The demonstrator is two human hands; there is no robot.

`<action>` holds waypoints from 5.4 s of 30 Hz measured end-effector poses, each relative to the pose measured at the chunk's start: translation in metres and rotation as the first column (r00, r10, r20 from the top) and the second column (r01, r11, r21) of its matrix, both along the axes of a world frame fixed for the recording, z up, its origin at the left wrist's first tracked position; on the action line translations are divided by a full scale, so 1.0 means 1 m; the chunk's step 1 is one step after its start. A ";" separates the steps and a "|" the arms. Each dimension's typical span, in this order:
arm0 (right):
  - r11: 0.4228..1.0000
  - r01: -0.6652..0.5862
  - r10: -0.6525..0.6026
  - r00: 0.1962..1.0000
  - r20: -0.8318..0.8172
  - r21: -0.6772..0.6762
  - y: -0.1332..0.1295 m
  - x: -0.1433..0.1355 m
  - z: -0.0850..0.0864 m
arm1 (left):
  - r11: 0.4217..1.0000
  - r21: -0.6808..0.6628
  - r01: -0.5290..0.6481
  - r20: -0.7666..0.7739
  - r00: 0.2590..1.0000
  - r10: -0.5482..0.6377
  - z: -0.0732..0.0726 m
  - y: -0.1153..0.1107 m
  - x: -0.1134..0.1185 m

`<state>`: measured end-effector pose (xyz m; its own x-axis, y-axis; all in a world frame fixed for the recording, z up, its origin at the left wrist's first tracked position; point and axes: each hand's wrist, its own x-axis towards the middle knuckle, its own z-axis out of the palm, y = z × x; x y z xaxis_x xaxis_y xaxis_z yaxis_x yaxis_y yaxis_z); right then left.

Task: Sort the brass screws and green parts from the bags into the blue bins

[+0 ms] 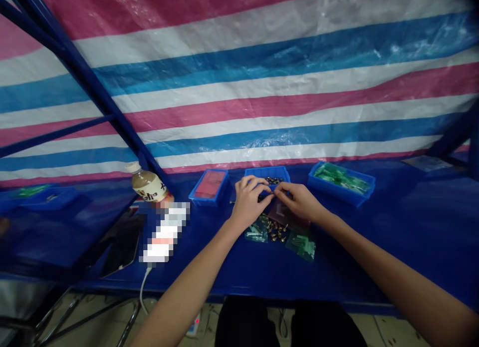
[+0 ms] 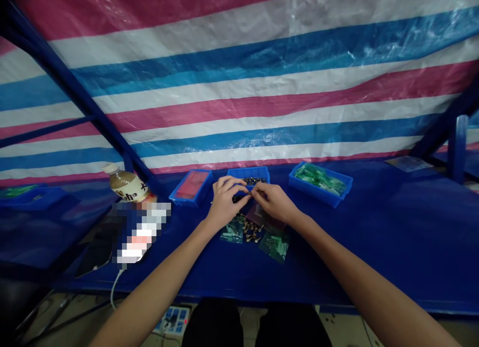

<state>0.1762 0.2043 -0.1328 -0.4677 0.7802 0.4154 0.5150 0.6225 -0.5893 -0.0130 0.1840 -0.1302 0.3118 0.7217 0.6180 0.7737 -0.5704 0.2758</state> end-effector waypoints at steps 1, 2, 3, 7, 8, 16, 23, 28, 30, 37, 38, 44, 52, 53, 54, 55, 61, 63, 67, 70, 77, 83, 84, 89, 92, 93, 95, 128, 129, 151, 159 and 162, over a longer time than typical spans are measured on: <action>1.000 0.003 -0.003 1.000 -0.012 -0.011 0.000 0.000 0.000 | 1.000 -0.007 -0.003 0.000 1.000 0.003 0.000 0.001 0.000; 1.000 0.002 -0.003 1.000 -0.026 -0.021 -0.001 -0.001 0.001 | 1.000 -0.012 -0.007 0.001 1.000 0.007 -0.001 0.001 -0.001; 1.000 -0.001 0.000 0.999 -0.041 -0.029 -0.001 -0.001 0.001 | 1.000 -0.014 -0.007 0.002 1.000 0.007 -0.001 0.002 -0.001; 1.000 -0.001 -0.001 0.997 -0.075 -0.022 -0.003 -0.001 0.003 | 1.000 -0.017 0.024 -0.006 1.000 -0.024 -0.002 0.004 -0.002; 1.000 -0.001 0.000 0.997 -0.079 -0.019 -0.002 -0.001 0.003 | 0.999 -0.020 0.027 -0.008 1.000 -0.027 -0.002 0.004 -0.002; 0.999 -0.046 0.046 0.995 -0.085 0.004 0.001 0.004 0.001 | 0.999 -0.042 0.034 0.011 0.999 -0.034 -0.003 0.008 -0.005; 0.999 -0.041 0.042 0.998 -0.038 0.023 0.001 0.004 0.002 | 0.999 -0.036 0.026 -0.018 0.999 -0.027 0.000 0.006 -0.005; 0.998 0.039 -0.034 0.996 -0.082 0.052 0.001 0.003 0.000 | 0.999 -0.018 0.033 -0.011 0.999 -0.034 0.001 0.006 -0.005; 0.990 0.112 -0.102 0.988 -0.114 0.088 0.001 0.002 -0.002 | 0.999 -0.003 0.045 0.009 0.999 -0.045 0.001 0.007 -0.006; 0.990 0.092 -0.083 0.992 -0.094 0.105 -0.002 -0.004 -0.001 | 0.999 0.012 0.052 0.023 0.998 -0.053 -0.001 0.008 -0.007; 0.991 0.080 -0.072 0.994 -0.078 0.104 -0.003 -0.005 -0.001 | 0.998 0.011 0.055 0.014 0.998 -0.055 -0.001 0.008 -0.007; 0.985 0.104 -0.094 0.992 -0.079 0.141 0.006 0.001 -0.003 | 0.998 0.032 0.050 0.022 0.998 -0.051 -0.001 0.007 -0.006; 0.907 0.245 -0.243 0.969 -0.052 0.342 0.020 0.017 -0.006 | 0.989 -0.073 -0.126 -0.208 0.972 0.108 -0.001 0.009 -0.012; 0.907 0.237 -0.235 0.971 -0.049 0.348 0.019 0.017 -0.006 | 0.986 -0.083 -0.141 -0.233 0.965 0.119 -0.001 0.008 -0.012; 0.908 0.227 -0.227 0.973 -0.043 0.352 0.017 0.016 -0.005 | 0.984 -0.091 -0.150 -0.254 0.959 0.123 -0.002 0.008 -0.013; 0.909 0.218 -0.220 0.975 -0.035 0.355 0.016 0.015 -0.005 | 0.983 -0.098 -0.154 -0.271 0.955 0.123 -0.002 0.008 -0.013; 0.920 0.159 -0.171 0.985 0.004 0.359 0.015 0.013 -0.008 | 0.983 -0.096 -0.157 -0.279 0.952 0.125 -0.002 0.006 -0.013; 0.921 0.155 -0.169 0.986 0.006 0.358 0.016 0.013 -0.009 | 0.984 -0.096 -0.153 -0.275 0.954 0.122 -0.002 0.006 -0.013; 0.923 0.151 -0.167 0.986 0.016 0.354 0.016 0.014 -0.010 | 0.985 -0.119 -0.126 -0.275 0.957 0.089 -0.004 0.006 -0.012; 0.924 0.147 -0.166 0.986 0.023 0.352 0.016 0.014 -0.010 | 0.985 -0.126 -0.118 -0.263 0.961 0.082 -0.007 0.007 -0.010; 0.919 0.131 -0.146 0.989 0.011 0.373 0.011 0.011 -0.006 | 0.986 -0.106 -0.127 -0.253 0.963 0.097 -0.009 0.009 -0.009; 0.917 0.125 -0.141 0.990 0.017 0.380 0.010 0.011 -0.006 | 0.982 -0.099 -0.162 -0.265 0.955 0.131 -0.008 0.009 -0.011; 0.917 0.125 -0.143 0.990 0.019 0.380 0.010 0.011 -0.006 | 0.982 -0.098 -0.159 -0.271 0.954 0.127 -0.007 0.009 -0.012; 0.921 0.115 -0.143 0.989 0.047 0.371 0.009 0.010 -0.007 | 0.983 -0.130 -0.133 -0.342 0.936 0.081 -0.003 0.009 -0.012; 0.927 0.102 -0.134 0.989 0.065 0.361 0.008 0.009 -0.007 | 0.982 -0.139 -0.124 -0.340 0.938 0.071 -0.003 0.009 -0.012; 0.928 0.100 -0.133 0.989 0.069 0.359 0.008 0.009 -0.006 | 0.982 -0.139 -0.126 -0.334 0.940 0.073 -0.003 0.009 -0.012; 0.930 0.094 -0.131 0.988 0.080 0.354 0.007 0.009 -0.006 | 0.982 -0.140 -0.124 -0.324 0.943 0.072 -0.004 0.010 -0.011; 0.991 -0.088 0.089 0.996 -0.006 0.098 0.005 0.004 -0.003 | 0.997 -0.006 0.072 0.041 0.997 -0.072 0.002 0.002 0.004; 0.992 -0.088 0.089 0.996 -0.010 0.093 0.005 0.004 -0.003 | 0.998 -0.005 0.067 0.041 0.997 -0.067 0.002 0.001 0.005; 0.989 -0.140 0.137 0.989 -0.056 -0.043 0.004 0.007 0.004 | 0.994 -0.010 0.113 0.037 0.993 -0.113 0.004 -0.001 0.005; 0.982 -0.149 0.135 0.983 -0.123 -0.115 0.004 0.010 0.005 | 0.990 -0.011 0.143 0.022 0.990 -0.143 0.006 -0.001 0.004; 0.972 -0.168 0.142 0.977 -0.159 -0.164 0.005 0.010 0.004 | 0.989 -0.014 0.144 0.019 0.989 -0.144 0.007 -0.002 0.003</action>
